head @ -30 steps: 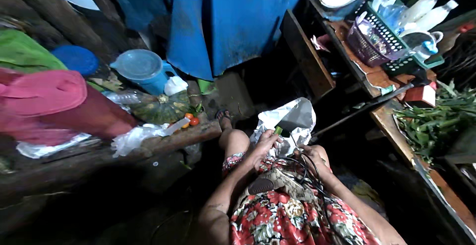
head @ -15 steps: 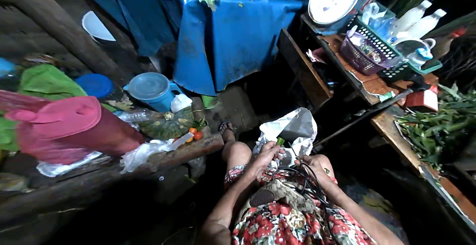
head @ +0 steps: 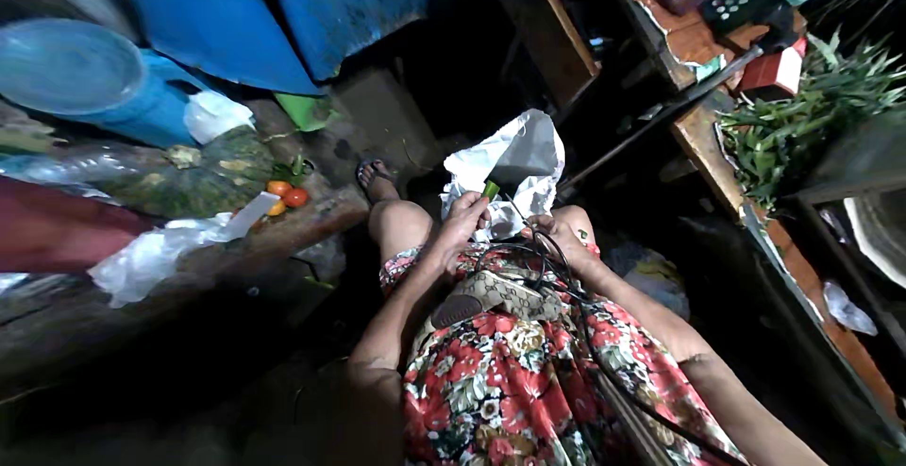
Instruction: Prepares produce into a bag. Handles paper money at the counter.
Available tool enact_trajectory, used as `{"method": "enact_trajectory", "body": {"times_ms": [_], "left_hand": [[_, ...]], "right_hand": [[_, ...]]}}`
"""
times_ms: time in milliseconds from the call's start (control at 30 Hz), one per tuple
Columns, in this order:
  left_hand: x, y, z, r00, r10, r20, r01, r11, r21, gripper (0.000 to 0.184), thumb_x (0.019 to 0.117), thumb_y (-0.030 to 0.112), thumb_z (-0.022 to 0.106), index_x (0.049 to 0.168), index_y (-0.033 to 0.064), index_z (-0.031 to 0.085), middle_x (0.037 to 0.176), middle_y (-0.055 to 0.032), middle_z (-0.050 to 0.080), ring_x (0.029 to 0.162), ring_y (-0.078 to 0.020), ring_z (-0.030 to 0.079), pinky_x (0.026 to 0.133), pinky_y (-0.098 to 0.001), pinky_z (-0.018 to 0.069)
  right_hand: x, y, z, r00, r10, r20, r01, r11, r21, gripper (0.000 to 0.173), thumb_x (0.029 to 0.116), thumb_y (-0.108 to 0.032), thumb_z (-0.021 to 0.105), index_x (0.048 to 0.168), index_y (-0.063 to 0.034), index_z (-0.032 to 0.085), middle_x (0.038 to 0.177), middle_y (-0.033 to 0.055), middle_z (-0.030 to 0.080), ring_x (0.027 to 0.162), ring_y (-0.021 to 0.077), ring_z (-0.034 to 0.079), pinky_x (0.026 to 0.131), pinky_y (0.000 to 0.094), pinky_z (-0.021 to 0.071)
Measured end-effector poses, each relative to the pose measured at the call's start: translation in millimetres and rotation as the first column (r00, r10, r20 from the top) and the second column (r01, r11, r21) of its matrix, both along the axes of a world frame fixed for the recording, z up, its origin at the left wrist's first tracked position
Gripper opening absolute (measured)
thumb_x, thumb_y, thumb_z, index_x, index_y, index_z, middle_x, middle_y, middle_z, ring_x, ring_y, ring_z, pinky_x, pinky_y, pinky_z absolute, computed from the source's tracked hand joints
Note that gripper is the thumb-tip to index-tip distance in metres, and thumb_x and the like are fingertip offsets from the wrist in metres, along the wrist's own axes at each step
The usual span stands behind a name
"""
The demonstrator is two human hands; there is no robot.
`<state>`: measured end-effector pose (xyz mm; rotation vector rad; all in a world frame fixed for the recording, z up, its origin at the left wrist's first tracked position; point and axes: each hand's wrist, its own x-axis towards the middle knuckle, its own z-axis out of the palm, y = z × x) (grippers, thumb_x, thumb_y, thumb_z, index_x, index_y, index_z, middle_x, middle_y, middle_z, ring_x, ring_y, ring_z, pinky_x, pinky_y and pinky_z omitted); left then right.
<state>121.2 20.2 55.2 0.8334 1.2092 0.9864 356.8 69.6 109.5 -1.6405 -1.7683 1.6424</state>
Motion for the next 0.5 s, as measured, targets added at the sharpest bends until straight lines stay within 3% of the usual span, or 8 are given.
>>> {"method": "enact_trajectory", "body": {"times_ms": [133, 267, 500], "left_hand": [[6, 5, 27, 0.999, 0.050, 0.009, -0.050, 0.999, -0.005, 0.017, 0.1086, 0.025, 0.049, 0.108, 0.0105, 0.058, 0.076, 0.0001, 0.055, 0.061, -0.0074, 0.047, 0.056, -0.0226, 0.0412], [10, 29, -8, 0.993, 0.077, 0.090, -0.078, 0.997, 0.017, 0.016, 0.1070, 0.016, 0.052, 0.102, 0.0024, 0.060, 0.072, -0.0015, 0.058, 0.058, -0.0081, 0.051, 0.054, -0.0214, 0.0437], [11, 30, -13, 0.995, -0.059, 0.081, 0.055, 0.997, 0.052, 0.014, 0.1051, 0.011, 0.054, 0.097, 0.0018, 0.061, 0.070, -0.0009, 0.056, 0.057, -0.0072, 0.050, 0.053, -0.0206, 0.0423]], "right_hand": [[-3, 1, 2, 0.993, 0.077, 0.084, -0.077, 0.997, -0.004, 0.033, 0.1000, -0.029, 0.067, 0.124, -0.0059, 0.065, 0.087, 0.0046, 0.069, 0.075, 0.0094, 0.061, 0.075, 0.0323, 0.0530], [-4, 2, -2, 0.992, 0.087, 0.087, -0.087, 0.996, -0.006, 0.034, 0.0991, -0.030, 0.069, 0.125, -0.0081, 0.066, 0.087, 0.0057, 0.070, 0.074, 0.0117, 0.063, 0.074, 0.0345, 0.0546], [-4, 0, 0, 0.996, 0.077, 0.033, -0.076, 0.997, -0.020, 0.031, 0.1004, -0.031, 0.067, 0.124, -0.0104, 0.065, 0.087, 0.0058, 0.070, 0.070, 0.0115, 0.062, 0.068, 0.0324, 0.0536]]}}
